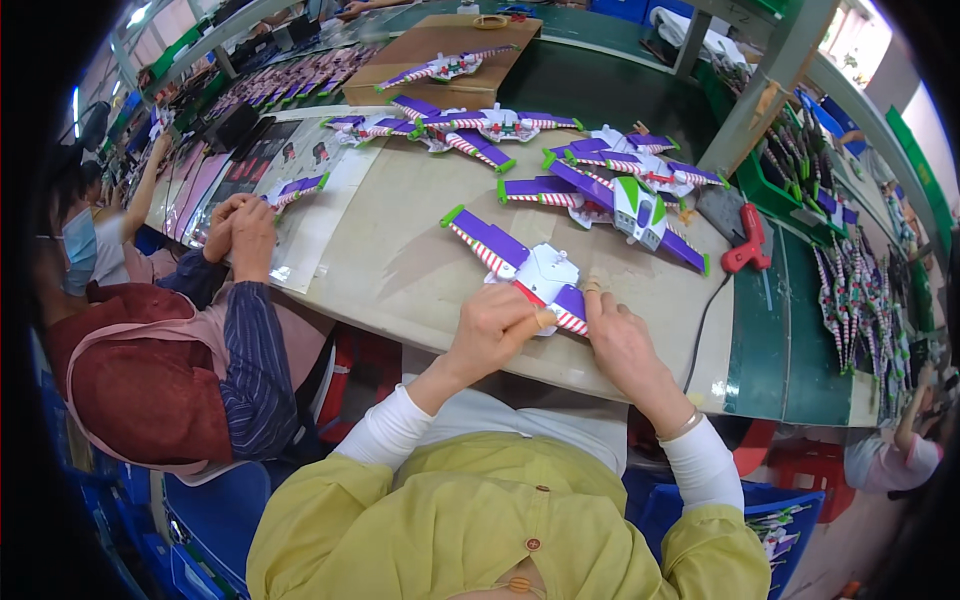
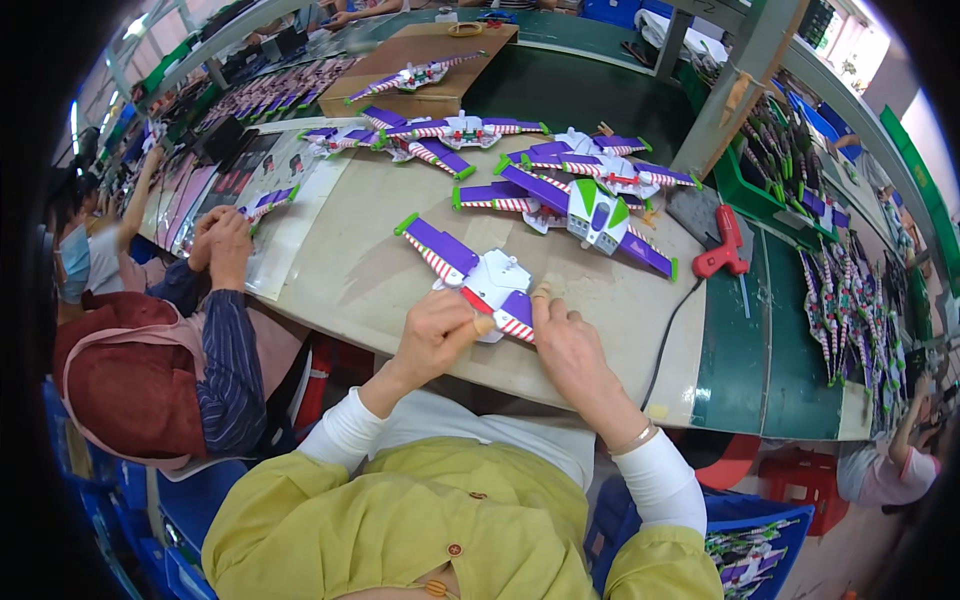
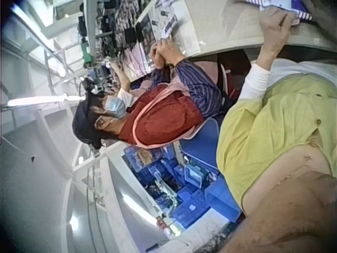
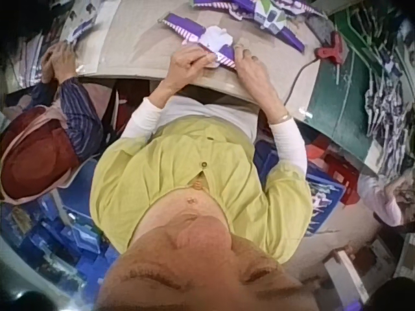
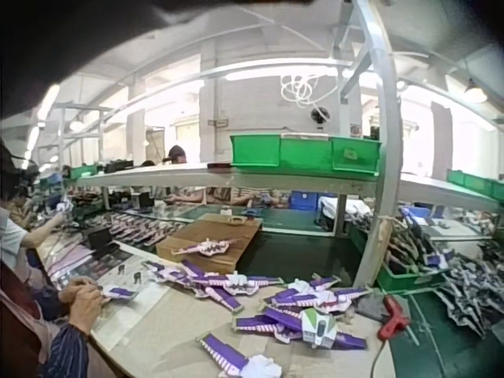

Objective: Assembling and glueing plastic and paper toy airplane wings in a factory setting.

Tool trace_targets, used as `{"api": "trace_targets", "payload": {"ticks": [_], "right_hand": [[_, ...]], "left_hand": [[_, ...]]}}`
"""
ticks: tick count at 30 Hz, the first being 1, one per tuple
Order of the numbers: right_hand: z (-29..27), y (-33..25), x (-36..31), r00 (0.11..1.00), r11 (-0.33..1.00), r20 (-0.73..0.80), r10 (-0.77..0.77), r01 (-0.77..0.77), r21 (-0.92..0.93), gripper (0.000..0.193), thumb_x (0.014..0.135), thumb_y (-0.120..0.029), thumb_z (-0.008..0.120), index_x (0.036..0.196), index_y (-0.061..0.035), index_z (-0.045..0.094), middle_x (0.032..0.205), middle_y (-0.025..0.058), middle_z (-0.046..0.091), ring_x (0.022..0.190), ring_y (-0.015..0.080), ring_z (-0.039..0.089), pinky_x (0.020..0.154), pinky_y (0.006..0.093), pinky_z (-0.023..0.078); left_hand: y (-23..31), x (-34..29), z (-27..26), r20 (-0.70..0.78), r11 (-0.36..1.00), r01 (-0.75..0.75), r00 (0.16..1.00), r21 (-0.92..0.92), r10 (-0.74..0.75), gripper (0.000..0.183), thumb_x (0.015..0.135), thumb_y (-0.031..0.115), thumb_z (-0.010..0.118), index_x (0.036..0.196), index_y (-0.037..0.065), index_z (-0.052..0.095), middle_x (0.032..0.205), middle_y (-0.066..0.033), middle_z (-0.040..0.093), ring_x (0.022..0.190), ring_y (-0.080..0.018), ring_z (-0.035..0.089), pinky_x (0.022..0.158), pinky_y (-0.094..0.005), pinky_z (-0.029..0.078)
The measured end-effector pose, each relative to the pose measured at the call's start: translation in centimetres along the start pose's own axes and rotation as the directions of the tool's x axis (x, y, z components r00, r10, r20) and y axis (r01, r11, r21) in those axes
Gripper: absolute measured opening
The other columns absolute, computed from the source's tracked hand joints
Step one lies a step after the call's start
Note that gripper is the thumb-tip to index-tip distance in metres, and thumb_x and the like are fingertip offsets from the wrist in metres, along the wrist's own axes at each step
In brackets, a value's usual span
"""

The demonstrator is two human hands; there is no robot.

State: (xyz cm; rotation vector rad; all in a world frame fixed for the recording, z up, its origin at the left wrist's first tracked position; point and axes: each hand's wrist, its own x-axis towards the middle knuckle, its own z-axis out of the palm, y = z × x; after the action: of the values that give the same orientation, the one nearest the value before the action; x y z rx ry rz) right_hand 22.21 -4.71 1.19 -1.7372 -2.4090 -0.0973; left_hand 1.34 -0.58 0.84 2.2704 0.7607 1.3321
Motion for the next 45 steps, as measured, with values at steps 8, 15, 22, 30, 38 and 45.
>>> {"api": "trace_targets", "payload": {"ticks": [8,15,22,30,38,45], "right_hand": [[-0.4,-0.3,0.2,0.977,0.989,-0.164,-0.139,0.128,-0.079,0.045,0.081,-0.007,0.054,0.124,0.0053,0.049,0.095,0.0126,0.055,0.09,0.0246,0.057,0.074,0.036,0.049],[-1.0,0.4,0.5,0.958,0.968,-0.154,-0.242,0.249,0.028,0.049,0.08,-0.008,0.057,0.127,0.003,0.049,0.109,0.0143,0.055,0.102,0.0279,0.053,0.087,0.0368,0.041],[-3.2,-1.5,0.9,0.973,0.793,-0.111,-0.203,0.23,0.564,0.075,0.067,-0.012,0.074,0.135,-0.0016,0.047,0.113,0.0144,0.057,0.097,0.0259,0.051,0.087,0.0369,0.041],[-0.1,-2.2,1.4,0.988,0.138,0.147,0.039,-0.151,0.979,0.057,0.079,-0.004,0.071,0.133,-0.0031,0.05,0.074,-0.0057,0.056,0.065,0.0016,0.042,0.062,0.018,0.035],[1.1,-3.8,1.5,0.987,0.625,-0.137,0.082,0.056,0.779,0.051,0.076,-0.001,0.07,0.125,-0.0015,0.054,0.065,0.0,0.05,0.061,0.0108,0.047,0.058,0.0265,0.037],[1.3,-4.7,1.0,0.963,0.746,-0.268,-0.006,0.183,0.641,0.059,0.068,-0.001,0.075,0.123,-0.0002,0.055,0.079,0.0055,0.056,0.07,0.0196,0.054,0.068,0.0328,0.038]], "left_hand": [[-0.1,-1.2,0.3,-0.05,0.959,0.239,0.967,-0.156,-0.249,0.016,0.089,0.008,0.062,0.078,-0.002,0.06,0.074,-0.0092,0.054,0.063,-0.0182,0.051,0.057,-0.0299,0.04],[-0.7,-1.5,-0.7,-0.092,0.89,0.369,0.91,-0.268,-0.405,0.015,0.093,0.01,0.058,0.086,-0.004,0.059,0.084,-0.009,0.057,0.072,-0.0171,0.055,0.063,-0.0273,0.045],[1.1,-4.3,-2.7,-0.015,0.976,-0.016,1.0,0.218,0.02,0.064,0.07,0.033,0.083,0.122,0.007,0.055,0.122,-0.012,0.057,0.111,-0.0297,0.053,0.099,-0.0412,0.038],[1.1,-6.9,-2.7,-0.058,0.915,0.174,0.985,0.364,-0.164,0.044,0.069,0.022,0.082,0.104,0.005,0.062,0.115,-0.0091,0.059,0.101,-0.0251,0.056,0.089,-0.0373,0.04],[1.2,-6.1,-1.9,0.022,0.978,0.206,0.978,-0.024,-0.205,0.015,0.075,0.006,0.075,0.089,0.005,0.069,0.111,-0.0074,0.067,0.082,-0.0203,0.058,0.075,-0.0319,0.045],[1.2,-5.9,-0.5,0.178,0.831,0.383,0.924,-0.403,-0.339,0.012,0.09,0.006,0.063,0.096,0.003,0.053,0.111,-0.0121,0.066,0.085,-0.0125,0.062,0.07,-0.026,0.05]]}}
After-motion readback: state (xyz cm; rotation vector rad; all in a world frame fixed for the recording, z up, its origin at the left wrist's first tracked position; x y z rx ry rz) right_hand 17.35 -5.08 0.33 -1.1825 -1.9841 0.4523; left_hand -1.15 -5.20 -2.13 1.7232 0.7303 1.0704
